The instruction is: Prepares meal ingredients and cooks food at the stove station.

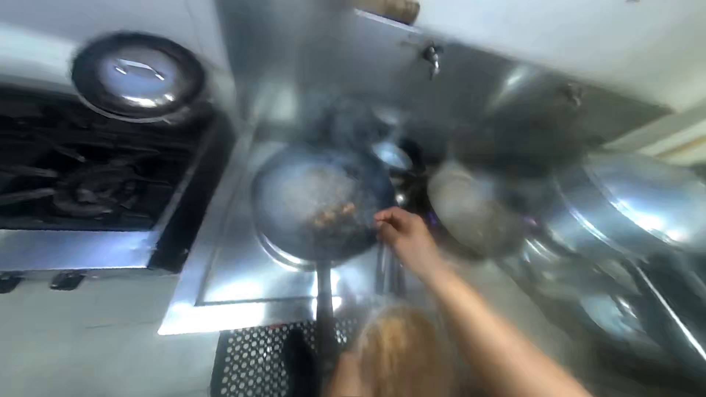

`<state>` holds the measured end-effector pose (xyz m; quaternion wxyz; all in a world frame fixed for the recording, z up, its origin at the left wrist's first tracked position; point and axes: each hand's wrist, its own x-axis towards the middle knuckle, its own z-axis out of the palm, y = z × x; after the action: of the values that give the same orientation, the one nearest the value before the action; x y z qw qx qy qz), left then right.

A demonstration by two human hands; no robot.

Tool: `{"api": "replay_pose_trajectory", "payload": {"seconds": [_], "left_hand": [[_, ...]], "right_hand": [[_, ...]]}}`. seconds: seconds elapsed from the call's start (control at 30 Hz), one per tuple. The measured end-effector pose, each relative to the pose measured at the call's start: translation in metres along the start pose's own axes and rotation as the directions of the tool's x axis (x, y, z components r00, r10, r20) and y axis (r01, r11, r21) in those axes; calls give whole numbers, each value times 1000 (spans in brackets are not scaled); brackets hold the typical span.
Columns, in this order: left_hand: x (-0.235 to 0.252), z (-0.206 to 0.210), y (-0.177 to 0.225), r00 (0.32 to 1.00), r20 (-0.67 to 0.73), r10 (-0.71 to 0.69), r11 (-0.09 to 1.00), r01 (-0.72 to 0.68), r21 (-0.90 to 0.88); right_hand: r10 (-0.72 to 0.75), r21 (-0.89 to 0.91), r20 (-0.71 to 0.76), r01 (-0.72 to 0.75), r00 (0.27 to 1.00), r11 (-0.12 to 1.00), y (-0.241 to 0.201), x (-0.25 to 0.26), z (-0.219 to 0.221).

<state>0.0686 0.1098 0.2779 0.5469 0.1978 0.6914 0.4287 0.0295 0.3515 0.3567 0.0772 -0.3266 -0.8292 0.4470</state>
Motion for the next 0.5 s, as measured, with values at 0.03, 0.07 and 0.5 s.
{"api": "replay_pose_trajectory", "payload": {"seconds": [0.03,0.07,0.5], "left_hand": [[1,1,-7,1000,9,13,1000,-13,7],[4,1,-8,1000,21,5,1000,-6,23],[41,47,41,1000,23,12,974,-17,227]], "right_hand": [[28,-28,60,-26,998,999,1,-32,-11],[51,-94,128,-39,990,995,8,-61,-23],[336,-576,76,-234,939,783,112,-196,-24]]}}
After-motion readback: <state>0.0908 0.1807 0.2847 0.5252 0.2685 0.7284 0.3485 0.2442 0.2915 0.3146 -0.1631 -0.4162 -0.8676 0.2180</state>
